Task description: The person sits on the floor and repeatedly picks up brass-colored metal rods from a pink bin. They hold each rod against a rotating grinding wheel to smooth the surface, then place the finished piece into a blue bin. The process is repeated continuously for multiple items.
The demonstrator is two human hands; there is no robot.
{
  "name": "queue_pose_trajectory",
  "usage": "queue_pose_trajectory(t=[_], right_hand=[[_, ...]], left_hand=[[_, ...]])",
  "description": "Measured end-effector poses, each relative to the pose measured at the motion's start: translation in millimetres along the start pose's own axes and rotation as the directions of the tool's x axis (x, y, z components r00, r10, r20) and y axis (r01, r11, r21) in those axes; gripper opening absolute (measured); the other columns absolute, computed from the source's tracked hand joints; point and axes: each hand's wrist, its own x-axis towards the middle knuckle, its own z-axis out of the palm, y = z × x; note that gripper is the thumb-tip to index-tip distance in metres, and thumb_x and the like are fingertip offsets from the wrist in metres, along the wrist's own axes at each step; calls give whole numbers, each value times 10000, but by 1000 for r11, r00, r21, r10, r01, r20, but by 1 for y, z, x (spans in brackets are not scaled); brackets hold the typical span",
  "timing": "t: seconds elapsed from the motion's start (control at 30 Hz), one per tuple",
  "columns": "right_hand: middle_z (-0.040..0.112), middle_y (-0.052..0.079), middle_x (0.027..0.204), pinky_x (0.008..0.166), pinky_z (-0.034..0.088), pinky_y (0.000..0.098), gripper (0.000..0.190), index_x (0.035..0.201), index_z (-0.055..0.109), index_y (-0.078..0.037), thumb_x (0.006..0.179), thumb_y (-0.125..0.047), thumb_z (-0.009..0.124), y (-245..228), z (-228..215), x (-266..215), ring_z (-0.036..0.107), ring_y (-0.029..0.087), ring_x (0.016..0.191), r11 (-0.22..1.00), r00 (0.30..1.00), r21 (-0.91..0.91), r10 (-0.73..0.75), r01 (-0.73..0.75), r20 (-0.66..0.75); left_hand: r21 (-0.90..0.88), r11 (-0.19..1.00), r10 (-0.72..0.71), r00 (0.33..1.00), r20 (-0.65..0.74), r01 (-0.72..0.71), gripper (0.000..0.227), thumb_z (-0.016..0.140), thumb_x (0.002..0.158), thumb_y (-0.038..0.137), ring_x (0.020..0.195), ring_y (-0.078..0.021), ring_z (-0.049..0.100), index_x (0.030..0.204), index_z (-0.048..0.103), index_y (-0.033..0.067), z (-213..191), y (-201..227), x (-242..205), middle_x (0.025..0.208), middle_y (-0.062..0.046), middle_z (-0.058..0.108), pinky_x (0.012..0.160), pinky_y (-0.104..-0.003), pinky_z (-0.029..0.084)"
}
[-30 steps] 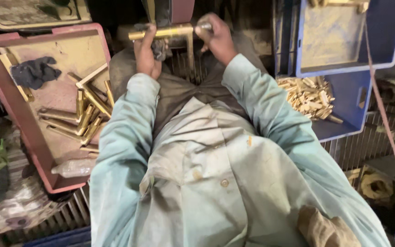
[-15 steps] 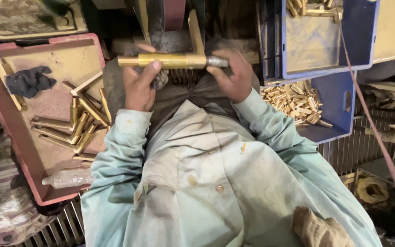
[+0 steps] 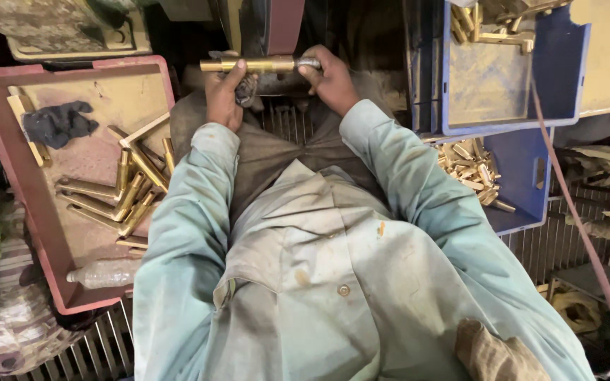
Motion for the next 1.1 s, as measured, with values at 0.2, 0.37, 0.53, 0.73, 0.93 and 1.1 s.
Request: queue_pose_trajectory(t=[0.2,0.37,0.53,0.73,0.93,1.1], right_hand=[[649,35,971,591,568,276,157,1141,602,-42,1025,-90,696,23,8,4,623,94,750,999,1000,35,7,-6,-7],[628,45,957,566,575,277,131,1113,602,-28,1031,-90,683,29,8,8,625,100,731,996,996,36,87,-88,16],[603,51,919,542,572,282,137,1092,597,-19,1050,-125,673,39,6,14,608,111,646,985,988,91,140,-145,61],[594,51,864,482,569,290,184,1078,601,-5,1038,-167,678,54,7,24,595,118,609,964,970,119,228,-237,81],[595,77,862,446,540,294,235,1082,629,28,1023,-192,687,63,8,42,592,143,600,896,900,104,422,-432,104],[641,66,955,435,545,277,252,1150,639,13,1020,-201,675,59,8,40,627,136,621,928,925,29,368,-372,92]], left_hand=[[1,999,-36,999,-36,36,227,744,970,26,826,-191,695,1159,619,29,-13,-11,1,998,-102,690,738,-342,613],[35,999,-15,998,-64,17,223,755,968,39,764,-192,676,1138,611,34,-7,-12,1,964,-104,677,663,-329,579],[66,996,-55,986,-157,66,298,779,923,85,726,-192,689,1131,566,64,-1,-11,1,946,-91,684,628,-327,585],[119,987,-84,979,-186,107,315,774,967,180,664,-197,679,1130,559,17,-3,-18,5,872,-129,692,532,-327,554],[135,976,-121,937,-327,173,444,818,902,215,579,-202,668,1169,526,15,-4,-24,18,837,-153,683,452,-317,532],[65,982,-144,921,-361,179,492,830,863,172,643,-216,707,1185,502,-3,-7,-30,25,929,-147,705,539,-342,607]])
